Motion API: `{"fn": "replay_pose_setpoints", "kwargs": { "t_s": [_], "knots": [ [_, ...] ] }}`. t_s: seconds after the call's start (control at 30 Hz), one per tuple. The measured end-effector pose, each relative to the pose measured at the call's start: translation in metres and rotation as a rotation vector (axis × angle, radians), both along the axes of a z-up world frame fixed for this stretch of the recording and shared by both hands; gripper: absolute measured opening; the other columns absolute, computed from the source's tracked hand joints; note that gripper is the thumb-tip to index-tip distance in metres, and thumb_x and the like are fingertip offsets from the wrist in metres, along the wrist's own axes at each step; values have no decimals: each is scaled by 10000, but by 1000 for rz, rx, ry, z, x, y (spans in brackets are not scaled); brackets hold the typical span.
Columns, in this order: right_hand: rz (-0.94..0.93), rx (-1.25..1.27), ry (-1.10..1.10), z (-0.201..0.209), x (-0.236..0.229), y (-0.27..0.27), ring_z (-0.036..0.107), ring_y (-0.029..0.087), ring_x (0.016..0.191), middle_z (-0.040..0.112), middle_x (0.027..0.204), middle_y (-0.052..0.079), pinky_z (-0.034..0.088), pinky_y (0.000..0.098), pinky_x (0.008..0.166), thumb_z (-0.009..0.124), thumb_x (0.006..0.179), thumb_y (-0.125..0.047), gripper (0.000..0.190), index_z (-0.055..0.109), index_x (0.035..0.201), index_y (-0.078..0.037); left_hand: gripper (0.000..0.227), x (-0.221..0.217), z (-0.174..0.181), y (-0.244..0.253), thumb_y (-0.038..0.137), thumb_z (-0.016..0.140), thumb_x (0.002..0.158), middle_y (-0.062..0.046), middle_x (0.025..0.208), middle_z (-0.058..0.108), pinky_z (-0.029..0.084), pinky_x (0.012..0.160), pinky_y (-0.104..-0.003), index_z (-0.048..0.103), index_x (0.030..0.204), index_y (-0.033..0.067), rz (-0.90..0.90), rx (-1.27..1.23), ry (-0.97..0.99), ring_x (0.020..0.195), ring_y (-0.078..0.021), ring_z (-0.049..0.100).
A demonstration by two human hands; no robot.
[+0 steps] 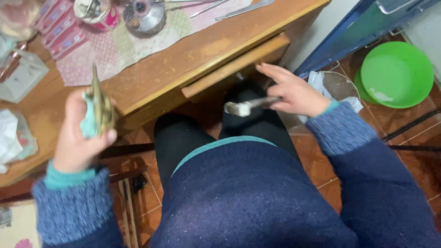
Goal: The person writes on a piece of paper, then retrieves a dental mold from a plastic bag. They use a hammer to break a metal clamp, then retrieve a red wax stick from a drawer. The person cuts pieces of the wax and places them into the mold, using a metal tool to shape the wax. Finally, they apply liquid from a bottle to the mold.
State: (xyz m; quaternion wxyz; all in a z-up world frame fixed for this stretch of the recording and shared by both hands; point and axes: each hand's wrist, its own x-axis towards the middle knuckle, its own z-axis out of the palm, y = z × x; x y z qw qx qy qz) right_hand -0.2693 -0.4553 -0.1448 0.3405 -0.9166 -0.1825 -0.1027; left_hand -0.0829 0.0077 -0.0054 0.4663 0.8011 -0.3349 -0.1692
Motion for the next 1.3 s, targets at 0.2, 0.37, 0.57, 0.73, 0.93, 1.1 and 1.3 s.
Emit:
{"fn": "replay_pose_setpoints", "kwargs": {
  "t_s": [0.2, 0.37, 0.57, 0.73, 0.93, 1.1, 1.3],
  "knots": [
    [-67, 160, -30, -17, -1, -8, 356, 457, 1496, 329, 1649, 267, 377, 481, 1179, 809, 786, -135, 215, 625, 774, -24, 933, -42, -5, -66, 288, 913, 677, -75, 1290, 575, 495, 876, -309, 438, 1455, 90, -116, -292, 491, 1080, -179, 580],
    [-460, 201, -23, -48, -105, -67, 718, 273, 1139, 715, 1349, 146, 574, 356, 952, 793, 882, -140, 229, 717, 1053, -9, 835, -52, -20, -173, 266, 857, 702, -89, 1288, 581, 468, 1057, -344, 475, 1419, 78, -395, 83, 271, 1206, -238, 573],
    [-1088, 242, 167, -57, -234, -87, 570, 150, 768, 623, 879, 84, 475, 315, 704, 734, 1095, -181, 216, 687, 1163, 18, 717, -84, -75, -347, 325, 887, 756, -179, 1229, 562, 515, 991, -416, 512, 1301, 48, -823, 155, -111, 1154, -319, 599],
    [-1252, 497, 303, -61, -280, -66, 558, 82, 719, 604, 795, 0, 448, 263, 650, 580, 1122, -171, 167, 668, 1137, -30, 695, -120, -131, -445, 241, 882, 702, -158, 1197, 583, 572, 837, -463, 530, 1271, 53, -887, 203, -466, 1016, -385, 665],
    [-1291, 894, 272, -69, -293, -50, 518, 47, 673, 596, 786, -23, 420, 234, 611, 548, 1084, -201, 188, 640, 1091, -37, 748, -147, -144, -510, 206, 913, 584, -183, 1133, 567, 573, 718, -453, 527, 1199, 29, -1056, 207, -715, 934, -385, 650],
    [-1331, 615, 233, -58, -299, -63, 519, 106, 690, 559, 779, 43, 414, 272, 639, 569, 1087, -208, 199, 627, 1089, -18, 732, -160, -152, -537, 177, 900, 582, -184, 1137, 568, 577, 717, -449, 526, 1191, 18, -1101, 280, -748, 913, -380, 656],
    [-1384, 577, 113, -58, -299, -64, 477, 135, 687, 533, 799, 71, 378, 304, 633, 546, 1114, -232, 204, 578, 1081, -33, 709, -177, -159, -557, 176, 897, 571, -198, 1105, 578, 583, 696, -441, 533, 1152, -6, -1160, 257, -784, 898, -386, 666]
  ]
}}
